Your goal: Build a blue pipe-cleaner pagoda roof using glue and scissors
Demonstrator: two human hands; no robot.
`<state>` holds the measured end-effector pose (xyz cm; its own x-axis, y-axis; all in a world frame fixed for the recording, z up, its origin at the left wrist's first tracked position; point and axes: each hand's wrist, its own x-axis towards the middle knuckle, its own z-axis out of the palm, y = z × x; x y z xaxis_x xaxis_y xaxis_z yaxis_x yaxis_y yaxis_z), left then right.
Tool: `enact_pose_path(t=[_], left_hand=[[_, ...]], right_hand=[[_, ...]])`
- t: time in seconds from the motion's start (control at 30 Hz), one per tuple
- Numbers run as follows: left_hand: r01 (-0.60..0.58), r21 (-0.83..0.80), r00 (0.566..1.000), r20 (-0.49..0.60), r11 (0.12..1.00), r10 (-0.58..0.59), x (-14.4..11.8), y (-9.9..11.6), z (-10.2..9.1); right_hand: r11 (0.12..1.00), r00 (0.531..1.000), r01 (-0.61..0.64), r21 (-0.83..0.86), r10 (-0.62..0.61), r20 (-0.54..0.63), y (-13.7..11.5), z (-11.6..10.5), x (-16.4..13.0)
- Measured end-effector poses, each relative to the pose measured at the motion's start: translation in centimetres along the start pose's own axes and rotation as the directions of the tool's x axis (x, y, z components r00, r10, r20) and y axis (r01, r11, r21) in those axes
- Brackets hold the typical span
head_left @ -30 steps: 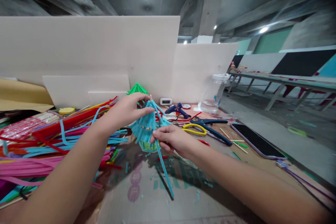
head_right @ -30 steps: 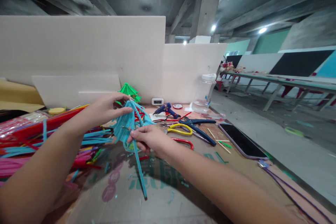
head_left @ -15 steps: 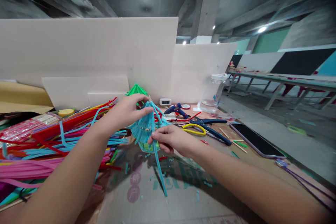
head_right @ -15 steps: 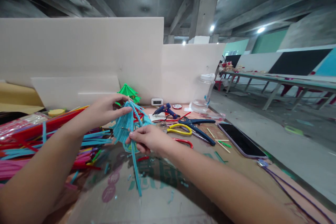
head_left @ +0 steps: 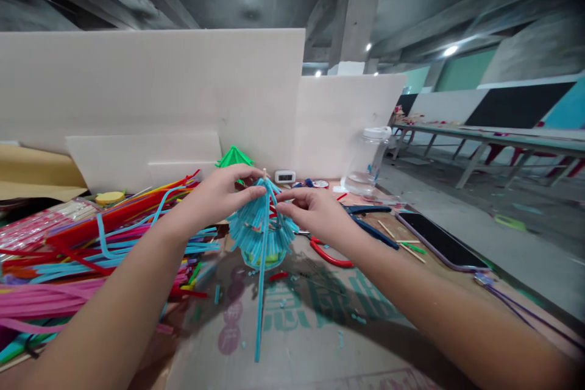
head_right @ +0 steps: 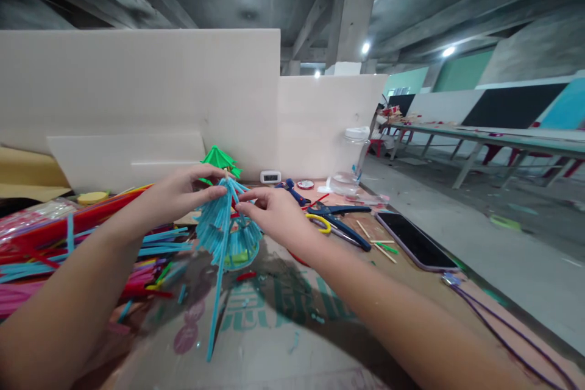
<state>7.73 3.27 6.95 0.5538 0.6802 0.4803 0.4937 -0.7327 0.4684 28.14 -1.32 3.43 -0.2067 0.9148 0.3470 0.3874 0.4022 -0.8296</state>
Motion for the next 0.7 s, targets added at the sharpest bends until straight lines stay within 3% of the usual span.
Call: enact_pose_path(t=[0.33,0.7], left_hand=[[-0.056,-0.005,0.998,0.007,0.998,0.057,-0.1,0.7,0.1],[-0.076,0.017,0.997,0.001,0.997,0.076,-0.2,1.3,0.0]], right_hand=[[0.932,0.988,-0.137,0.336,0.151,-0.015,0.2,1.6,-0.3],[0.928,0.997,-0.022,0.373,0.048,-0.062,0.7,1.9,-0.4]])
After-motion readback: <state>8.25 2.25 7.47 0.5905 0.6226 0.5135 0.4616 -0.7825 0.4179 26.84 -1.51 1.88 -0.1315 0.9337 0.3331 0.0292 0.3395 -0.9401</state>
